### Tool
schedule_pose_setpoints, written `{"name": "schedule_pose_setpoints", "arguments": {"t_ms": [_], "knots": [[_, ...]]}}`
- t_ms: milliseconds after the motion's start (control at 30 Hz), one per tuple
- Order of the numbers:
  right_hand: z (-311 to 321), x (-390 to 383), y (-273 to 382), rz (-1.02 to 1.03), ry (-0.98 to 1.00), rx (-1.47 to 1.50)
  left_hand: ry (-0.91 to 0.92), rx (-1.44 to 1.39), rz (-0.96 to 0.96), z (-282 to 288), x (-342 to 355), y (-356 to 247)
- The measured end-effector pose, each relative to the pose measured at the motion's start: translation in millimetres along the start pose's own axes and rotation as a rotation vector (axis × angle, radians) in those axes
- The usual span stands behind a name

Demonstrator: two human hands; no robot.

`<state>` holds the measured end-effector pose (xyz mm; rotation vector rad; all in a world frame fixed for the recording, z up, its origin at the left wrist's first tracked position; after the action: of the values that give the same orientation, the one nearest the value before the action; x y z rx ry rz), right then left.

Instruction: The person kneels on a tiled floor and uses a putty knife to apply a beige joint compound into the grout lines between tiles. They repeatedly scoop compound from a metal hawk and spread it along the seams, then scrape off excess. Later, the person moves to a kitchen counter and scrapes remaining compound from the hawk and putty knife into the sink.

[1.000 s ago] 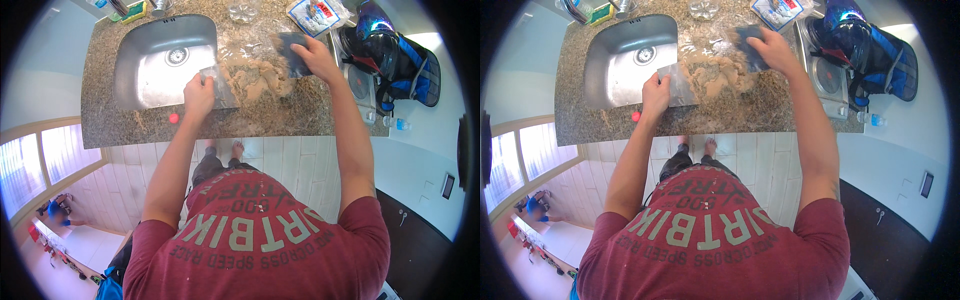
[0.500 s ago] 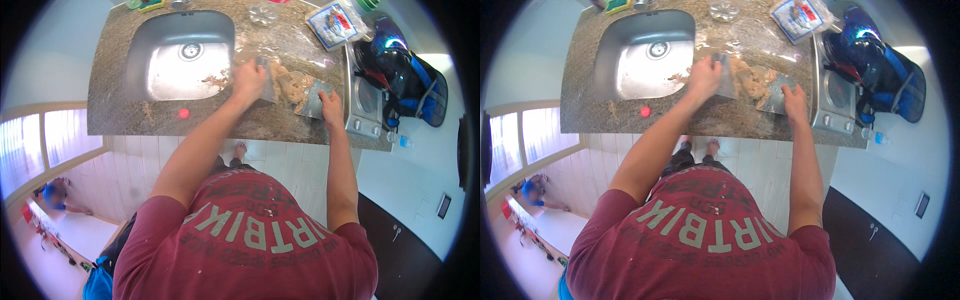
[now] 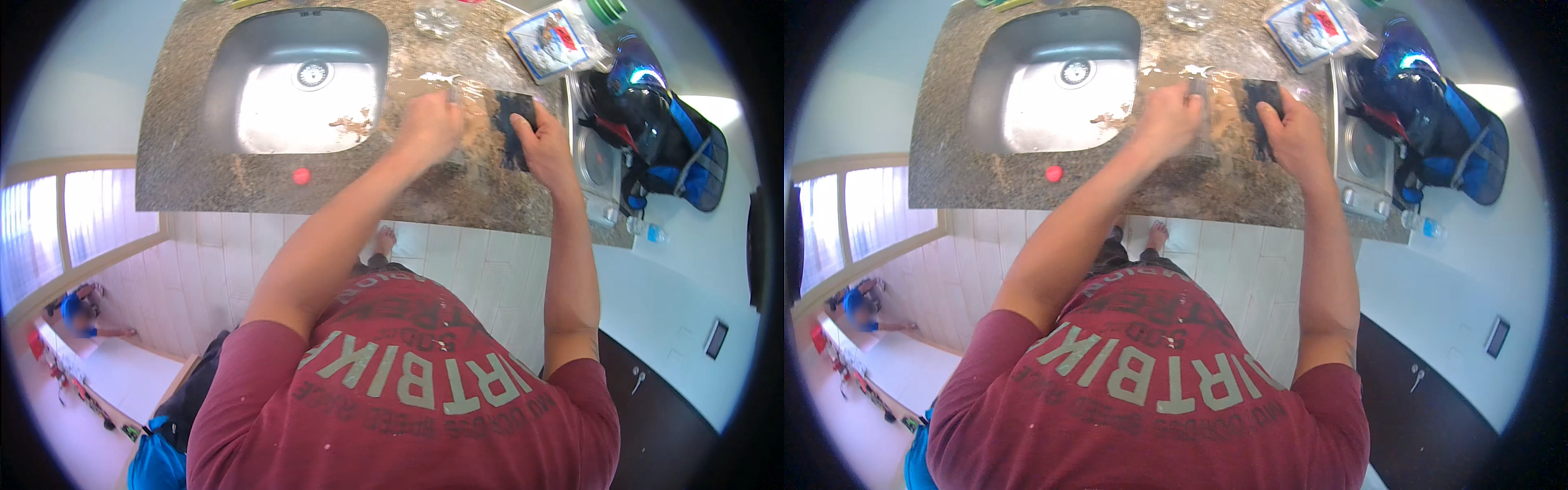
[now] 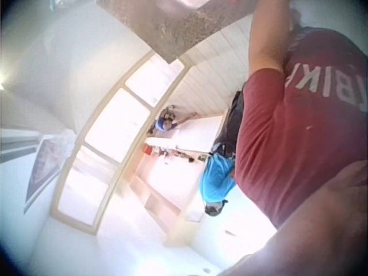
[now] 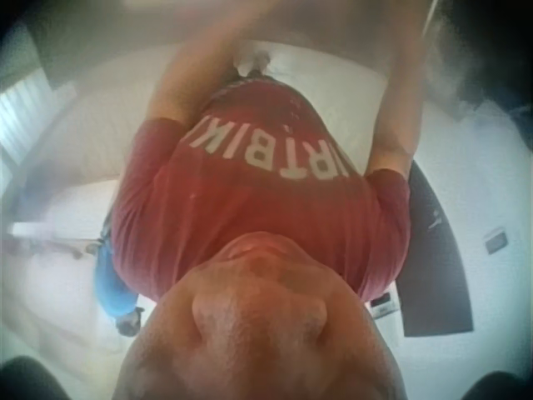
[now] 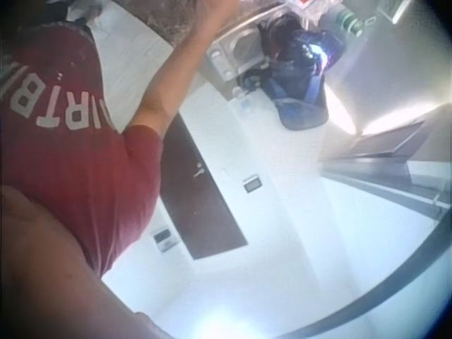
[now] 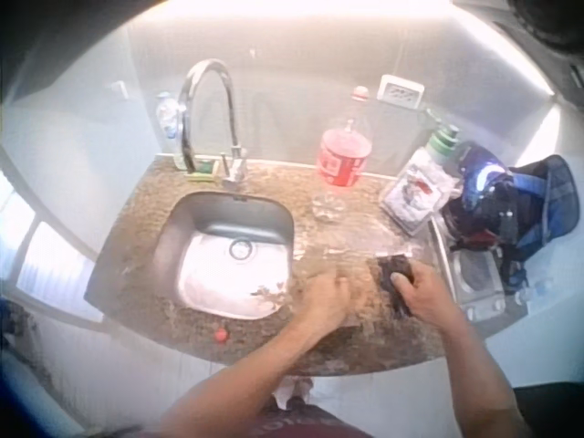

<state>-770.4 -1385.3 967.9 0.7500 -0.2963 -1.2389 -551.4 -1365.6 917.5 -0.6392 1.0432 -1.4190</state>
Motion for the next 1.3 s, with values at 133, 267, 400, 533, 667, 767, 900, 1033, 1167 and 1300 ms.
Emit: {"name": "schedule_pose_setpoints", "arguments": {"t_ms": [133,267,400,533,667,767,900,1033,1167,1300], "knots": [[-5,-28,2,0.093,0.020,-0.205,0.038,-0.108,0.077,20,-13,22],[-40,-50,9,0.369,-0.010,-0.586,0.049,-0.134,0.127,27,-30,39],[-39,-51,4,0.197,0.255,-0.635,0.050,-0.230,0.165,24,-49,46],[-26,-24,3,0.295,0.054,-0.624,0.055,-0.309,0.176,7,-61,53],[-36,-12,-1,0.347,0.178,-0.704,-0.023,-0.217,0.117,-9,-68,61],[-19,-6,-22,0.144,0.287,-0.427,-0.100,-0.127,0.061,-19,-79,59],[31,42,-77,-0.111,0.323,0.018,0.029,-0.576,0.226,-42,-93,48],[42,109,-135,-0.202,0.152,-0.101,-0.035,-0.742,0.212,-59,-89,42],[33,166,-136,-0.150,0.290,-0.009,-0.059,-0.589,0.173,-63,-57,51],[21,184,-98,-0.098,0.500,-0.102,-0.077,-0.560,0.148,-59,-20,50]]}}
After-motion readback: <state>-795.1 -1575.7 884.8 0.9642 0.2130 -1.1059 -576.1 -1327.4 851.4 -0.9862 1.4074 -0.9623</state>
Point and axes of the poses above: each hand's wrist, its own x-axis towards the middle knuckle, its own z-axis out of the back of the hand, y = z × x, the point moved 2 cm from there along x, towards the middle knuckle, and after that the axes turned 12 degrees about y, right-handed, at the moved point
